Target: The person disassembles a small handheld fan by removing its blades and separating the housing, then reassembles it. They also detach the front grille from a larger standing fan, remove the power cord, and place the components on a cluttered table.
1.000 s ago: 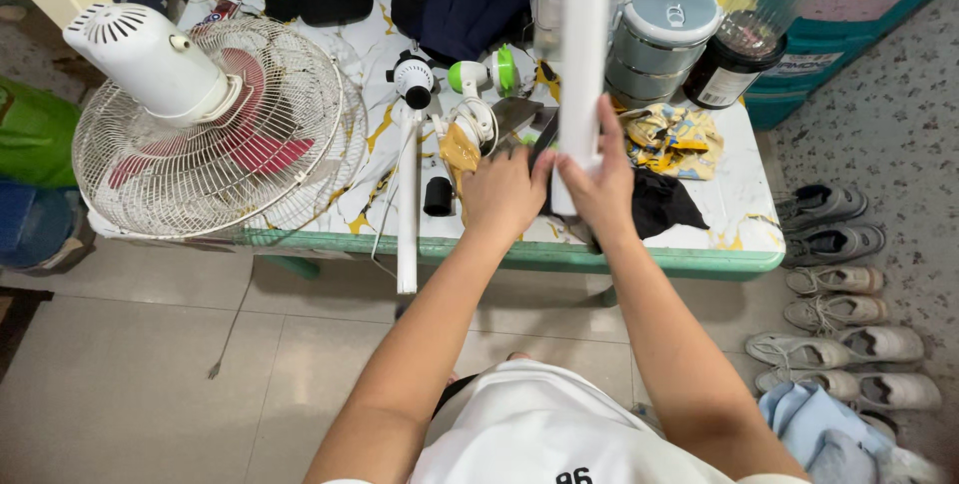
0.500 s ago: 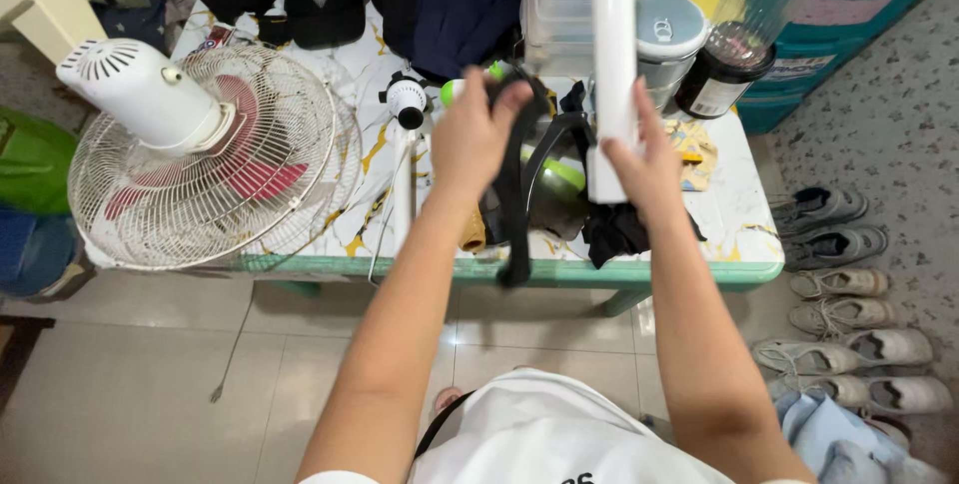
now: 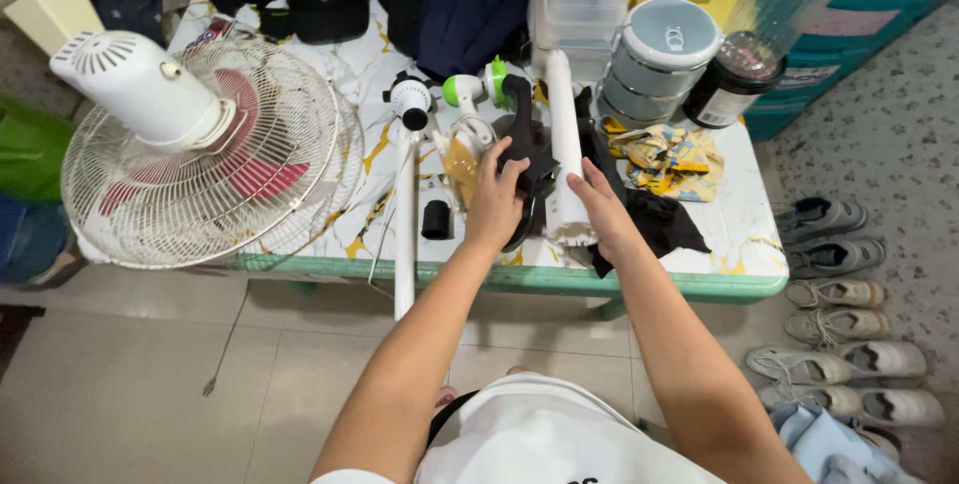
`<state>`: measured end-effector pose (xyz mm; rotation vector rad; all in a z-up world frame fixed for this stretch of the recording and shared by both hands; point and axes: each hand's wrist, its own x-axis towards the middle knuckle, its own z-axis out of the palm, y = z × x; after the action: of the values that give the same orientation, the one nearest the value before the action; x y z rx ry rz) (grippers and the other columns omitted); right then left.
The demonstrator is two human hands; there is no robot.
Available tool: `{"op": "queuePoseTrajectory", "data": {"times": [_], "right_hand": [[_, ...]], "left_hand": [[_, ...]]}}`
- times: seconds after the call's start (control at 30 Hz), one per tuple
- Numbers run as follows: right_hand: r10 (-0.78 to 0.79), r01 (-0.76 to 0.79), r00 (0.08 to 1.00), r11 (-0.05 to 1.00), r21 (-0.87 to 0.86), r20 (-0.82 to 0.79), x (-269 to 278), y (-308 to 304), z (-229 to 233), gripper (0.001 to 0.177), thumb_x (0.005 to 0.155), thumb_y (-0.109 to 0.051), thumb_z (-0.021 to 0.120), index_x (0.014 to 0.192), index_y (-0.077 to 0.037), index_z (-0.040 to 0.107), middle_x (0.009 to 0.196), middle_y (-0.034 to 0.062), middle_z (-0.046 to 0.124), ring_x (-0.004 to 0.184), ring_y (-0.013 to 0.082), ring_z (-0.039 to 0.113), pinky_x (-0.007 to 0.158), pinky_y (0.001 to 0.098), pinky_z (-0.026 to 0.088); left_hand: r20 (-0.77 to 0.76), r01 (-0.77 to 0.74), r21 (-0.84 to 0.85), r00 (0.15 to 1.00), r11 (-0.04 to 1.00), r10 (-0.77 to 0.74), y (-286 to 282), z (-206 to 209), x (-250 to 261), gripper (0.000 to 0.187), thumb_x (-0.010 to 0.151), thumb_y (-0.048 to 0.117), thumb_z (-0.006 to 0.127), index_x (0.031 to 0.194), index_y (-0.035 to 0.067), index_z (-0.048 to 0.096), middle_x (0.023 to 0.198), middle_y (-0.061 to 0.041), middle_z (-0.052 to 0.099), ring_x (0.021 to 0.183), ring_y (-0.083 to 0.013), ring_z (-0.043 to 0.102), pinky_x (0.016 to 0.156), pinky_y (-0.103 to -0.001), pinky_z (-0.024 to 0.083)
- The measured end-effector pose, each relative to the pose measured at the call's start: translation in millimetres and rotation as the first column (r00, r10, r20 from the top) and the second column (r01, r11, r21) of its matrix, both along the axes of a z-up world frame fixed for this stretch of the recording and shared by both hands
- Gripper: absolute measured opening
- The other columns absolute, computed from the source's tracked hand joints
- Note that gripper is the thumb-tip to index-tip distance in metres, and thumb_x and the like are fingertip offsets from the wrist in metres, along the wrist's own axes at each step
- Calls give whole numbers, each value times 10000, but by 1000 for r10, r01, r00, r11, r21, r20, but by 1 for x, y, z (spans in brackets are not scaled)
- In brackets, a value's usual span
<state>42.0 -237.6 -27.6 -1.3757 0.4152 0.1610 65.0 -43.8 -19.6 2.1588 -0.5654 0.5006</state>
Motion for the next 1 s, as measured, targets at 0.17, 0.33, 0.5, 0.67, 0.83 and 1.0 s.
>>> {"op": "queuePoseTrajectory", "data": {"times": [0.17,0.33,0.5,0.67,0.83,1.0], "right_hand": [[22,-35,991,995,98,130,25,14,-35,841,938,-288,682,1617,-119,215,1592,148,430,1393,222,488,1087,315,414],[-57,56,970,998,12,235,24,12,-55,821,932,-345,665,1623,-149,268,1686,122,254,1496,267,342,1171,403,287],[-105,105,992,994,-11,64,10,13,-45,805,901,-417,591,1609,-236,254,1702,54,225,1511,253,274,1118,490,224],[-3,147,835,965,-217,550,-26,11,-16,695,1022,-247,681,1605,-67,350,1692,183,355,1569,339,324,1266,411,244],[328,413,648,607,-679,687,-77,44,18,564,910,-97,714,1434,-22,520,1477,212,514,1385,410,481,1180,462,386],[537,275,518,632,-725,665,-93,116,27,448,826,-57,724,1262,-36,621,1287,181,599,1264,399,540,1097,483,424]], "left_hand": [[-220,53,224,975,973,-3,21,-38,12,760,636,-142,688,1342,89,524,1601,-215,280,1509,-444,223,1167,-471,353],[-199,-12,331,976,944,83,34,-43,3,826,717,-60,662,1493,67,409,1612,-246,223,1490,-480,208,1212,-511,272],[-200,-33,98,978,995,52,28,-32,-13,841,739,-92,583,1533,33,336,1627,-289,205,1513,-487,206,1198,-461,317],[-174,-86,-17,981,996,82,46,-19,-38,642,832,-47,624,1443,95,486,1580,-208,352,1393,-439,402,1148,-467,383],[-181,-242,-108,959,964,220,91,-43,-73,420,855,-8,651,1251,130,629,1382,-136,518,1302,-385,507,1068,-447,458],[-228,-503,-2,841,864,490,139,-105,-97,300,855,12,675,1127,139,659,1267,-125,561,1285,-381,517,1103,-488,415]]}}
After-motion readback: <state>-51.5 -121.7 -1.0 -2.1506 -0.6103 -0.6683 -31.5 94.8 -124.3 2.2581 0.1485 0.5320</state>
